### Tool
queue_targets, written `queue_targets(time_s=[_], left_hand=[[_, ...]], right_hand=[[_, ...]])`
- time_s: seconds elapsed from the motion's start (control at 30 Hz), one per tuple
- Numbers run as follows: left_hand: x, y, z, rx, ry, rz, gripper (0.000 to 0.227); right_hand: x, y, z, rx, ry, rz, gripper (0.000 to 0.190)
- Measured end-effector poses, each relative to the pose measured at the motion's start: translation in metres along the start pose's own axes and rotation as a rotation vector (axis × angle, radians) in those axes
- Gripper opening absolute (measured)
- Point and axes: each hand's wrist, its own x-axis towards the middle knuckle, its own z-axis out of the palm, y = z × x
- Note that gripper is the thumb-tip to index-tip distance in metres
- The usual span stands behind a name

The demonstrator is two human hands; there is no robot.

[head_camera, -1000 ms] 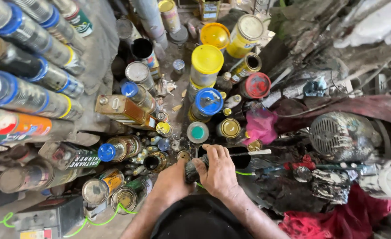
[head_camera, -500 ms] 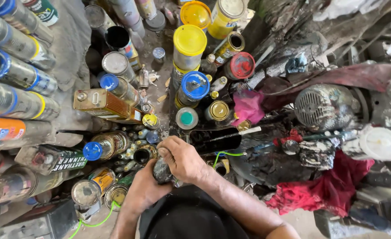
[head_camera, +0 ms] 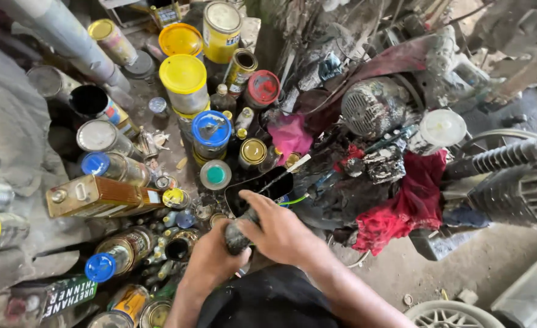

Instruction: The person cleans a paint sprayer by first pouring a liquid from a green can into the sprayer's cup, then wiping the sprayer with a pink cloth. The person then pours a liquid from a yellow can labeled 'Urethane Paint Thinner' into the sprayer's cup and continues wiping the sprayer with the pink cloth.

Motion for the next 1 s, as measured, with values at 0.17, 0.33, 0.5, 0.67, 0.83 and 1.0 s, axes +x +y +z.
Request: queue_targets(time_s=[0.17,0.33,0.5,0.67,0.83,1.0], left_hand=[[0.004,0.000,0.024,-0.163,-0.182,0.131,0.059],[0.017,0.061,0.031,0.010,-0.102,0.114,0.053],[0.045,0.096,0.039,-0.127,-0.025,0.260,0.052],[0.071,0.158,0.015,-0.138,0.059,0.361,0.062],[0.080,0.150,-0.011,0.118,0.361,0.534,0.083],[0.041,0.066,-0.015,-0.147,0.412,0.051,0.063]], right_hand=[[-0.017,0.017,-0.048,0.069,-0.192,0.037,0.051],[0.003,0.026,-0.074,-0.230,-0.211,0.676,0.044],[0.014,0.045,-0.137,0.022,0.029,-0.112,0.044],[0.057,0.057,-0.164,-0.142,0.097,-0.111,0.035],[0.119,0.097,-0.170,-0.316,0.259,-0.245,0.034],[0.163,0.182,-0.117,-0.374,0.127,-0.210,0.042]])
